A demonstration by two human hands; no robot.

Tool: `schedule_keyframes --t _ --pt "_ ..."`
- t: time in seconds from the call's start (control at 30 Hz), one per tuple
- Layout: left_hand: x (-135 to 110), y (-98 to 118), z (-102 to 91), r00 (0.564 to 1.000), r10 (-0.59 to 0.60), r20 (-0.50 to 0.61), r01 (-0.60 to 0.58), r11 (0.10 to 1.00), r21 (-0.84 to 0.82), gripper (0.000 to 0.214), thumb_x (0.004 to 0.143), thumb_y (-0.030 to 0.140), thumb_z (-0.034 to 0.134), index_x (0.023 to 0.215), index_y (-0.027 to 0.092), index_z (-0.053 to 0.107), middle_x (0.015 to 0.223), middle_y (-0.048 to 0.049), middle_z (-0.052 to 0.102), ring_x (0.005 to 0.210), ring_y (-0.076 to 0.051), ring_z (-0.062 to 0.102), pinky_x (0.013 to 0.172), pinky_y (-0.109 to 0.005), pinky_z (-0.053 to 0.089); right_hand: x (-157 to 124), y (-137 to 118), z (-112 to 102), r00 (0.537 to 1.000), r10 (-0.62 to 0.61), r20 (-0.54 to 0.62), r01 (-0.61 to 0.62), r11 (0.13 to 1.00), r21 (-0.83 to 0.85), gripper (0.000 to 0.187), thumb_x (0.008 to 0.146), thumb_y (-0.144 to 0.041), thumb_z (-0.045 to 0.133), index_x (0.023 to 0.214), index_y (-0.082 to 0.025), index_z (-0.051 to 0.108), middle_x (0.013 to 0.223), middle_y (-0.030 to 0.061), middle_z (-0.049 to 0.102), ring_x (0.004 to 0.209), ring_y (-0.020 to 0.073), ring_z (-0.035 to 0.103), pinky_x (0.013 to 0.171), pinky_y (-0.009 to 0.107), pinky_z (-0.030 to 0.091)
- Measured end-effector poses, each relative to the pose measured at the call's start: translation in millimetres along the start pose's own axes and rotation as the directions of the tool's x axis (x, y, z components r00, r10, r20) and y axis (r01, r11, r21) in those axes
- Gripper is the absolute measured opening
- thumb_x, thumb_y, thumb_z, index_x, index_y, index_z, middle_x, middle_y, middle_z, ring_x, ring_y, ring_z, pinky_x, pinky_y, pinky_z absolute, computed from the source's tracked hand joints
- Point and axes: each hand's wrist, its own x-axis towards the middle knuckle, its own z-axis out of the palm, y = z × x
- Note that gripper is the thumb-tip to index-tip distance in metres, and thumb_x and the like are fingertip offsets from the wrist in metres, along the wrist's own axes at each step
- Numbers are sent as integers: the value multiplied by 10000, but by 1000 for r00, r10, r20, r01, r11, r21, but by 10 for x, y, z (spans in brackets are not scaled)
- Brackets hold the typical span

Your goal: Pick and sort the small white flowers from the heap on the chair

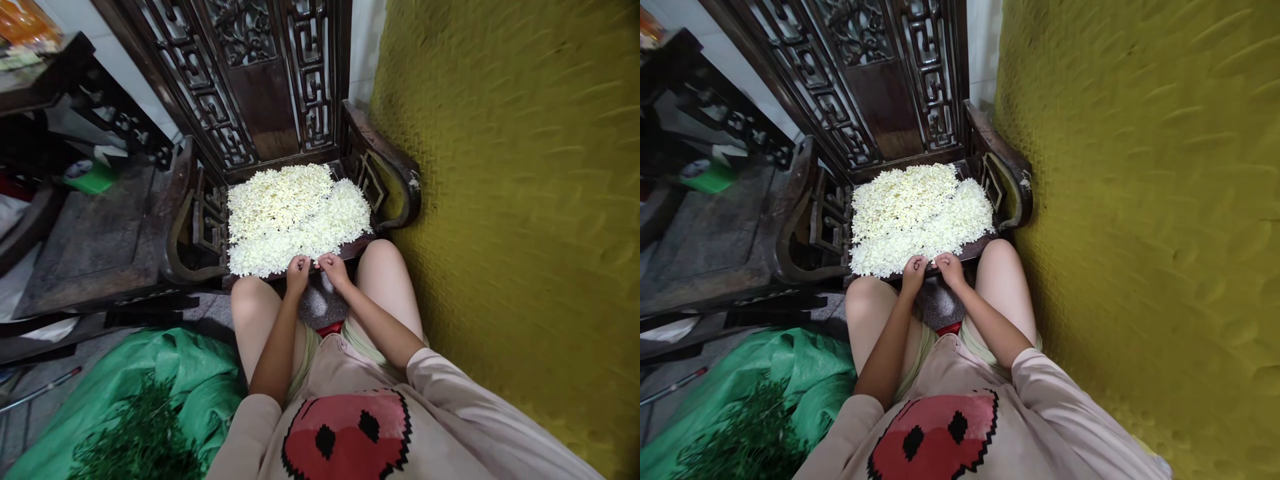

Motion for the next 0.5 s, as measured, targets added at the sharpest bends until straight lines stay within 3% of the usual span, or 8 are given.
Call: schedule_keyframes --t 0.2,0.4,0.5 --pt "-45 11 22 994 110 1 -110 987 117 213 650 342 681 779 182 626 731 -22 623 690 -137 561 713 -265 438 5 -20 -38 991 -134 -29 126 972 -197 127 693 -326 524 688 -200 537 615 -13 520 588 133 460 605 257 385" --pt "-90 36 21 967 252 43 -253 917 308 131 678 294 667 777 213 693 840 -62 674 801 -199 593 865 -350 416 19 61 -1 993 -111 -30 107 988 -113 106 694 -309 508 714 -205 511 651 -8 529 620 140 482 639 264 400" --pt "-90 31 21 962 271 44 -272 914 301 111 673 277 670 765 225 704 848 -69 681 843 -220 591 911 -381 393 33 71 -5 997 -80 -2 80 996 -28 109 697 -314 512 711 -207 497 641 -6 540 635 145 516 651 268 416"
